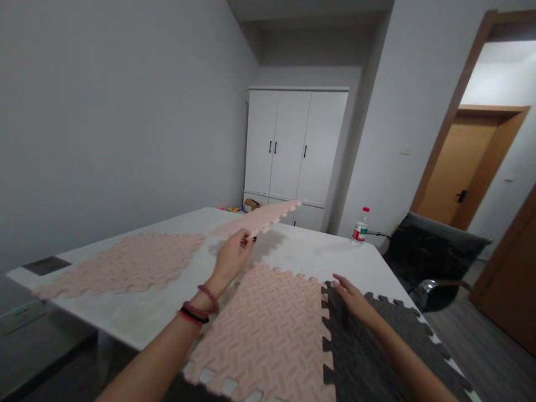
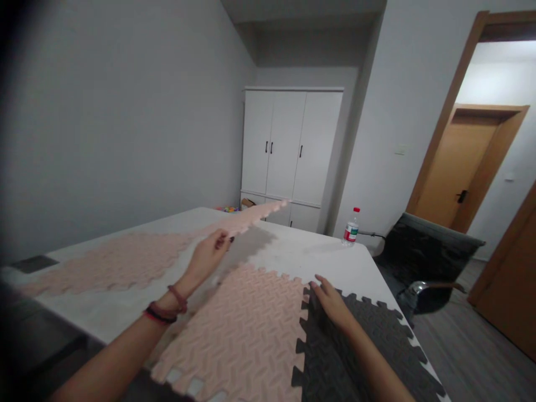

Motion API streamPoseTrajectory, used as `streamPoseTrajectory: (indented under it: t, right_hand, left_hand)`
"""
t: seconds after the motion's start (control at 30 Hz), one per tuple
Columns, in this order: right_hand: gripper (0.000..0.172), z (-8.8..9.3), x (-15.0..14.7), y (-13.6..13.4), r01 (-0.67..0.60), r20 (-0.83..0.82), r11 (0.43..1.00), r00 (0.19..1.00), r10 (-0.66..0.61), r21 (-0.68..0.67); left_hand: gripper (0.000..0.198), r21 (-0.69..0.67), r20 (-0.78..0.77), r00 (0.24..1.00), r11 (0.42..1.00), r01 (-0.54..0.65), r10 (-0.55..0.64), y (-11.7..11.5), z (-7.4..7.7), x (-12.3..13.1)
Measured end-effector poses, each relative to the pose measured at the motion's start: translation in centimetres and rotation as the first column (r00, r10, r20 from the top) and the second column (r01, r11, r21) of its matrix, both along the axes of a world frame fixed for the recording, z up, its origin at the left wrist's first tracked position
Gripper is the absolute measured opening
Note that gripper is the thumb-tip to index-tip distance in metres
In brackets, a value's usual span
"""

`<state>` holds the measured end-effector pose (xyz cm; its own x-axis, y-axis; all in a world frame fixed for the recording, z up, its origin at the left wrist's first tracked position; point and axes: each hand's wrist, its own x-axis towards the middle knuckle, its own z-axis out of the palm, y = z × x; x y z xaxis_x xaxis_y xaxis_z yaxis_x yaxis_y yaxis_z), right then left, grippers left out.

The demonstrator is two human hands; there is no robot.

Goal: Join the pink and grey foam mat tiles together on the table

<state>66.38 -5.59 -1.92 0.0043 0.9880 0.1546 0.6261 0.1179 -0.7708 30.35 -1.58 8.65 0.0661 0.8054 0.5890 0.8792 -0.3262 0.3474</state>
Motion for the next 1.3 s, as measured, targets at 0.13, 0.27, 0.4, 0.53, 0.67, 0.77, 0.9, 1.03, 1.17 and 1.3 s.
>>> streamPoseTrajectory:
  t: [0.13,0.27,0.4,0.53,0.67,0.77,0.9,1.03,1.17,1.3]
  right_hand:
    - [0.049,3.1,8.4,0.4,0.294,-0.376,0.953,0.877,-0.297,-0.068]
    - [0.046,2.6,16.3,0.1,0.457,-0.647,0.836,0.546,-0.533,-0.303]
    - [0.037,-0.1,20.6,-0.4,0.590,-0.568,0.746,0.516,-0.642,-0.308]
    - [0.038,-1.1,22.5,-0.7,0.645,-0.379,0.714,0.610,-0.696,-0.274]
    - [0.040,-1.4,23.2,-0.6,0.716,-0.117,0.658,0.651,-0.750,-0.232]
    - [0.044,-2.4,22.3,-0.4,0.734,0.320,0.674,0.660,-0.680,-0.081]
    - [0.049,-4.3,20.2,-0.4,0.702,0.597,0.702,0.514,-0.616,0.121]
    - [0.047,-4.6,19.4,-0.6,0.697,0.625,0.706,0.497,-0.602,0.125]
    - [0.045,-3.6,19.3,-0.5,0.718,0.599,0.695,0.539,-0.592,0.041]
    - [0.041,-3.2,19.2,-0.2,0.713,0.549,0.701,0.596,-0.586,-0.026]
  left_hand:
    - [0.020,-0.059,-0.118,0.953,0.960,0.274,-0.279,1.6,-1.6,10.2]
    - [0.022,-0.203,-0.242,0.860,0.890,0.407,-0.449,3.3,-5.3,18.3]
    - [0.028,-0.286,-0.331,0.777,0.842,0.458,-0.536,4.8,-8.3,22.7]
    - [0.029,-0.290,-0.380,0.757,0.846,0.447,-0.531,6.4,-9.3,24.0]
    - [0.029,-0.298,-0.418,0.749,0.857,0.420,-0.513,7.2,-9.9,24.2]
    - [0.032,-0.274,-0.442,0.762,0.880,0.387,-0.473,7.1,-10.6,24.4]
    - [0.035,-0.223,-0.454,0.795,0.915,0.337,-0.403,6.7,-11.6,25.0]
    - [0.036,-0.201,-0.450,0.816,0.931,0.304,-0.364,6.8,-12.3,25.7]
    - [0.036,-0.187,-0.446,0.825,0.937,0.294,-0.347,6.8,-12.7,26.3]
    - [0.035,-0.161,-0.451,0.819,0.935,0.316,-0.354,6.4,-12.8,26.1]
